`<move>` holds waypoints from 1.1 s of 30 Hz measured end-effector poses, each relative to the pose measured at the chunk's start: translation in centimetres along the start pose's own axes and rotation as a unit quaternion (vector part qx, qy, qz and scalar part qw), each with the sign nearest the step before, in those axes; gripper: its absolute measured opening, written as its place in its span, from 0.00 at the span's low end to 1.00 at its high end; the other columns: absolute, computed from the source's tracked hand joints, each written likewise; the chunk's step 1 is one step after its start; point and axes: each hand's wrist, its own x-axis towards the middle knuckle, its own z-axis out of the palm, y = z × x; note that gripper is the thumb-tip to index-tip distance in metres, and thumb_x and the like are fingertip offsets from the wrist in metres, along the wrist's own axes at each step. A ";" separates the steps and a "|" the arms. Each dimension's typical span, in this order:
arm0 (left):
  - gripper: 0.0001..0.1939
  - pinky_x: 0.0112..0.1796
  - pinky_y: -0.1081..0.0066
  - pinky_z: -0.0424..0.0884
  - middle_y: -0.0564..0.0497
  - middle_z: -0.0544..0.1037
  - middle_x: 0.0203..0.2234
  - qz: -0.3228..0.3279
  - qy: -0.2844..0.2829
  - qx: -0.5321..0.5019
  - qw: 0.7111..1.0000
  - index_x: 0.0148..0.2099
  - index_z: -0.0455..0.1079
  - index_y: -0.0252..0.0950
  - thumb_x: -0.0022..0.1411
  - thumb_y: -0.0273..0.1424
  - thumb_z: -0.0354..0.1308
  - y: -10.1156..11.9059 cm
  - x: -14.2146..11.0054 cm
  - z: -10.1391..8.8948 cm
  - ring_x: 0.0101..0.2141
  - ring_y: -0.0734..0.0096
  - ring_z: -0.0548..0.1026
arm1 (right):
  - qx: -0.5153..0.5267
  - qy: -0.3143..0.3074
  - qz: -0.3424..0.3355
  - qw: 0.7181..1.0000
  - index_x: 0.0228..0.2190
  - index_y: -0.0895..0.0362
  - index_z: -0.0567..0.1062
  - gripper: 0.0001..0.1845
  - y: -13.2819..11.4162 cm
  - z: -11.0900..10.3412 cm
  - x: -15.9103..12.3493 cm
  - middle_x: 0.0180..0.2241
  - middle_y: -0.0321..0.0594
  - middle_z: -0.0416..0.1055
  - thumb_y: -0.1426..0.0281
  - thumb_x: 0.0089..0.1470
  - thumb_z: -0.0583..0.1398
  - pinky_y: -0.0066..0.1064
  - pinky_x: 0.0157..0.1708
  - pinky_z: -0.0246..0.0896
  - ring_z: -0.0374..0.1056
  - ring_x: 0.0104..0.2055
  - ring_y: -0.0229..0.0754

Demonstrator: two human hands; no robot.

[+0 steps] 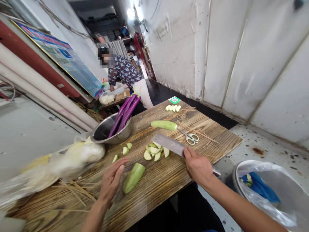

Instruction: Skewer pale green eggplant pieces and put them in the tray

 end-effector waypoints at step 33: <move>0.14 0.46 0.60 0.69 0.43 0.74 0.41 0.147 0.079 0.108 0.980 0.47 0.67 0.34 0.57 0.29 0.52 -2.9 -3.4 4.4 0.44 0.63 0.71 | -0.098 -0.032 0.035 0.994 0.46 0.59 0.68 0.16 -1.6 2.6 1.7 0.51 0.47 0.65 0.74 0.56 0.51 0.29 0.28 0.62 0.70 0.32 0.40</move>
